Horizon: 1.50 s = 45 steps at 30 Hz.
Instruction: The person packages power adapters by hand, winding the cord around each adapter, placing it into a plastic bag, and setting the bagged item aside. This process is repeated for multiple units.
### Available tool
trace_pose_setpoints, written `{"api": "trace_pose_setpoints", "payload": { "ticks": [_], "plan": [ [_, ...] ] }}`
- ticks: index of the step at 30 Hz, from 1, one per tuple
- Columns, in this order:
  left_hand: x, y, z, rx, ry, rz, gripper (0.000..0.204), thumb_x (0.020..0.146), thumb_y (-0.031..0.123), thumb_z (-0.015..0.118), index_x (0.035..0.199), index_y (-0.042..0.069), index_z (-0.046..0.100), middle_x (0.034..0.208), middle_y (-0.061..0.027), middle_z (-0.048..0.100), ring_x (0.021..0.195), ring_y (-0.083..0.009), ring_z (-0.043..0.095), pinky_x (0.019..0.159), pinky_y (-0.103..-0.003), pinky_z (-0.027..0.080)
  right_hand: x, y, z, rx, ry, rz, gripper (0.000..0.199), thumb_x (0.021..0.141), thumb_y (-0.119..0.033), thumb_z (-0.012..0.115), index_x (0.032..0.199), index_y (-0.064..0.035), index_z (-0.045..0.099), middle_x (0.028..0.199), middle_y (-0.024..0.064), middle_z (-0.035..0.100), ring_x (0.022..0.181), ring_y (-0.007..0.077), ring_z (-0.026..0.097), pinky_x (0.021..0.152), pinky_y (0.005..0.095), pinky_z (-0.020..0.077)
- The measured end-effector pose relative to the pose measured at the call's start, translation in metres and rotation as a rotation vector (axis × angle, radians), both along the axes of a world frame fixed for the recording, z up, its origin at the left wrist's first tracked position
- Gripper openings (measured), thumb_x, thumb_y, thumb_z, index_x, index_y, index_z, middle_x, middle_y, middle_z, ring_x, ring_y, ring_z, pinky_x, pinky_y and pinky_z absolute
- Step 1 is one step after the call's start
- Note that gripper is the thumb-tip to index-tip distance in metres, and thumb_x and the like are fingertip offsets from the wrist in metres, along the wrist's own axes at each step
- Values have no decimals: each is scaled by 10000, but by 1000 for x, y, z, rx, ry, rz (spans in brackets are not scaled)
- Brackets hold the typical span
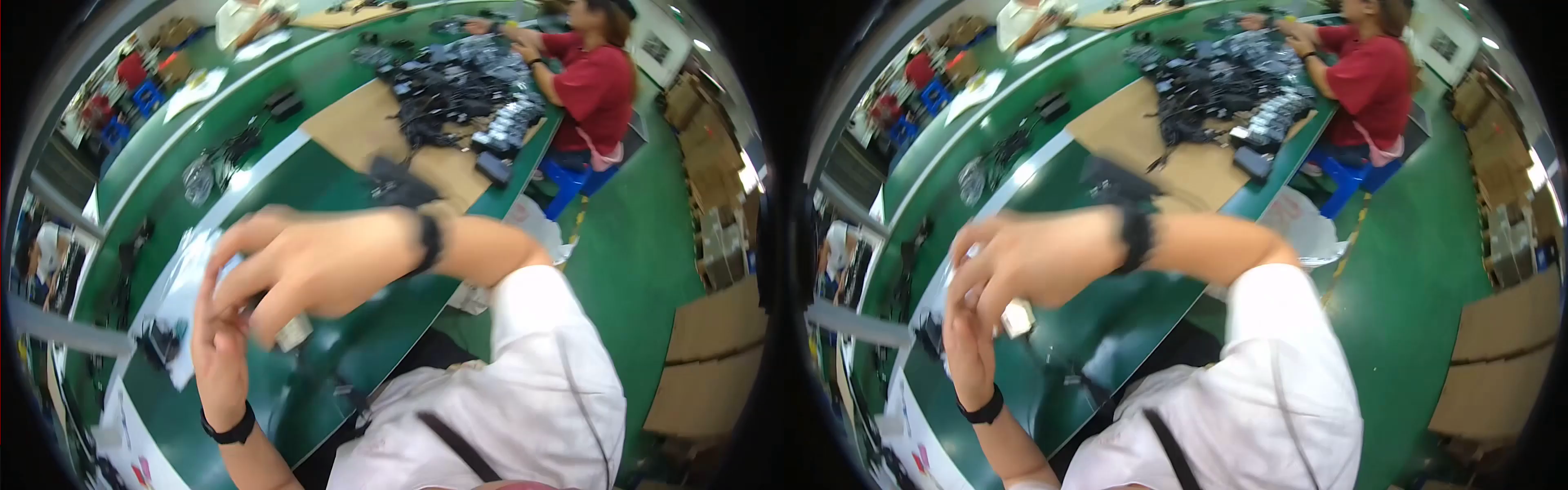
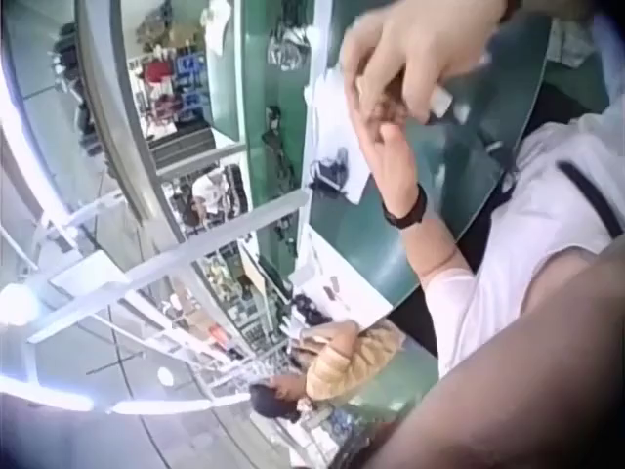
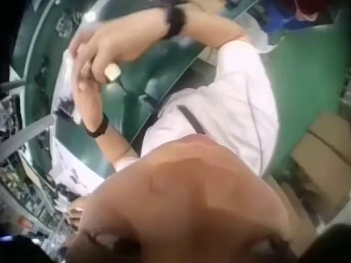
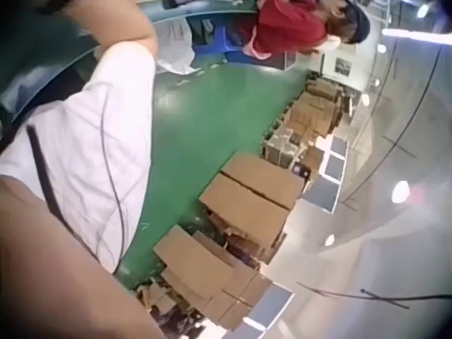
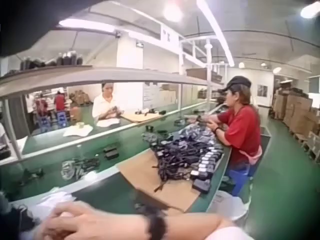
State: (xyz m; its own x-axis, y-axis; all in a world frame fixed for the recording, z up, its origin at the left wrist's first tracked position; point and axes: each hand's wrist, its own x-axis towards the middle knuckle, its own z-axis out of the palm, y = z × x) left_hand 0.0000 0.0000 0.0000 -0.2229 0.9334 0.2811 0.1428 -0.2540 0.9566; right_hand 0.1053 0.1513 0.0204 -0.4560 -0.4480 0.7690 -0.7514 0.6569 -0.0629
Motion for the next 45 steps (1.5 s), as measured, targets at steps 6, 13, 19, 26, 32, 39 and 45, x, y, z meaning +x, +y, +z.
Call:
{"api": "trace_pose_setpoints", "payload": {
  "ticks": [6,13,19,26,32,39,45],
  "plan": [
    [-20,-22,-2,58,-839,386,313,893,378,516,1001,84,534,890,-43,589,728,-128,589,613,-225,510,-35,-31,-35,-698,-231,8,587,737,-44,620,1269,-131,389,1239,143,455,1134,294,417,876,419,390],
    [-78,-44,-3,646,-887,603,358,868,358,549,990,29,474,855,-97,536,738,-199,544,684,-323,505,-53,-58,-90,-1078,-1213,777,476,839,-106,589,1256,-40,370,789,65,565,699,133,554,662,261,463],
    [-75,-34,-36,412,-559,661,323,886,346,537,978,45,467,793,-66,548,671,-184,579,611,-321,489,-63,-5,-100,-1572,-1008,243,447,851,-99,567,1256,-2,405,855,67,591,691,113,560,618,211,441],
    [-34,-15,-73,40,-407,692,472,799,265,685,1084,37,386,858,-63,561,736,-92,545,623,-214,459,-78,-29,-94,-1414,-937,60,426,876,-12,500,1291,1,405,1068,79,572,917,90,530,785,225,446],
    [-35,-13,-79,15,-368,702,497,786,286,699,1079,34,388,861,-56,548,738,-85,530,613,-208,453,-78,-34,-98,-1496,-980,177,476,847,44,471,1312,22,371,1064,63,554,920,97,526,834,228,427],
    [-38,-14,-80,-57,-189,790,517,751,261,731,1063,29,391,821,-61,548,677,-86,519,552,-212,448,-70,-36,-98,-1473,-1026,256,586,769,107,412,1342,19,326,1122,73,526,1018,120,496,919,258,379],
    [-35,-13,-79,-115,14,858,515,738,261,731,1044,13,399,854,-127,586,701,-170,581,621,-271,482,-68,-45,-105,-1405,-885,143,629,764,129,408,1367,6,276,1246,131,476,1123,160,466,961,269,352]
  ]
}}
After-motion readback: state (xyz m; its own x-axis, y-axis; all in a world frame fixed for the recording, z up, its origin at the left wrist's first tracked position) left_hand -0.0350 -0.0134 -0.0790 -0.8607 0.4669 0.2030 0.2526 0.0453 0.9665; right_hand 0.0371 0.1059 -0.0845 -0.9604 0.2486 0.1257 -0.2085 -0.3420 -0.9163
